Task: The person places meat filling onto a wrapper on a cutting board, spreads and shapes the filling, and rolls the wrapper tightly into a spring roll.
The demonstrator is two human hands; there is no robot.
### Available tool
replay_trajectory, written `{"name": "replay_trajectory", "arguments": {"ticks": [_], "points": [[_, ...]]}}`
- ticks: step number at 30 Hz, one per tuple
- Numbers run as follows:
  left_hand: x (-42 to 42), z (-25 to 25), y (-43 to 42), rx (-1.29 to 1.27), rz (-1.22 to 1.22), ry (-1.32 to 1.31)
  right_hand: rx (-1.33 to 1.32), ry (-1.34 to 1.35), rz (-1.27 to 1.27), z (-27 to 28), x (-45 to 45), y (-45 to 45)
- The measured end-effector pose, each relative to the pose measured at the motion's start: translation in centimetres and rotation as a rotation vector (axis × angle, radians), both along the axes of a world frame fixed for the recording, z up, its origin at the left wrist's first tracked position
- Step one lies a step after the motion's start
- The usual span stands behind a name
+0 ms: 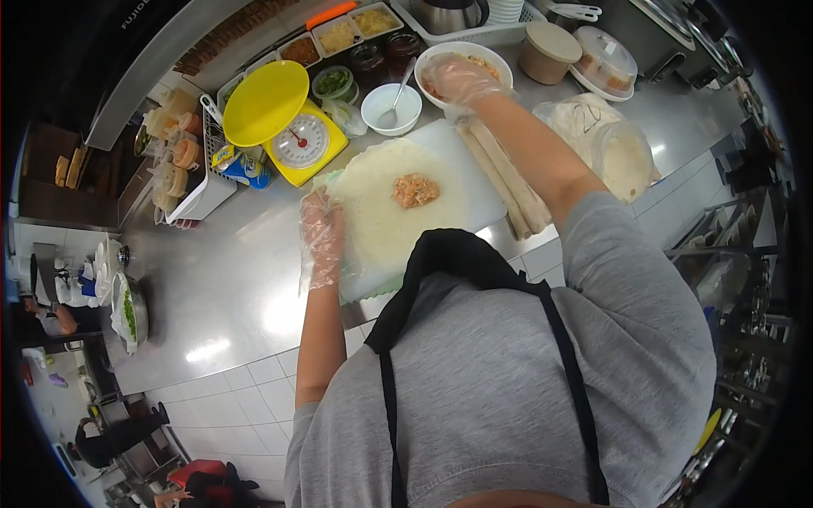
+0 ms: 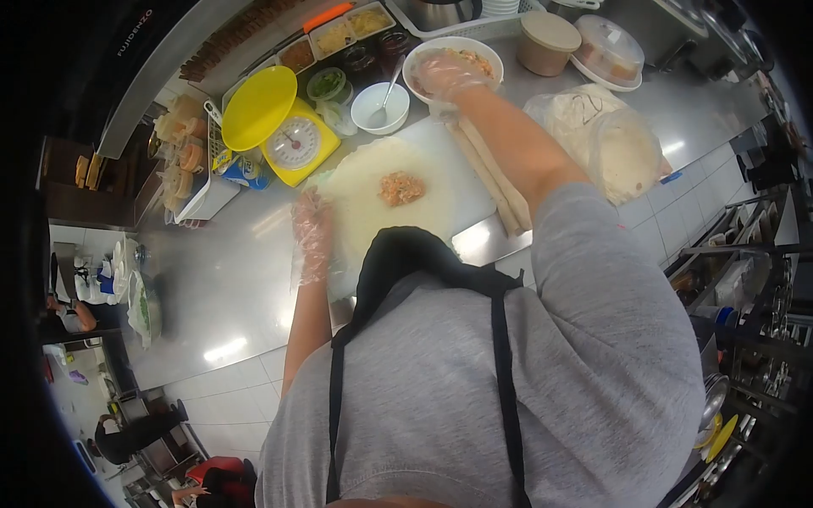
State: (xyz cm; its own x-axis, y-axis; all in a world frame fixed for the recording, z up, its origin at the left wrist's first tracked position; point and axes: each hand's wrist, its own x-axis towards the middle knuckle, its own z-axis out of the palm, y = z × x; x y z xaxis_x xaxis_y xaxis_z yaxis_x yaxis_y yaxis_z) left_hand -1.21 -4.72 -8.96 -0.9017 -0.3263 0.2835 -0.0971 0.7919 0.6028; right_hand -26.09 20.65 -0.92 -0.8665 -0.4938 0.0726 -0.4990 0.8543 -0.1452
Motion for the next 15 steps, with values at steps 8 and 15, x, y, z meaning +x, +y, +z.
{"name": "replay_trajectory", "arguments": {"ticks": [8, 15], "points": [[0.0, 0.1, 0.2, 0.081, -0.021, 0.055, -0.312, 0.141, -0.140, -4.2, -2.8, 5.9], [-0.3, -0.2, 0.0, 0.068, 0.001, 0.032, -0.038, 0.266, -0.236, -1.9, -4.7, 7.6]]}}
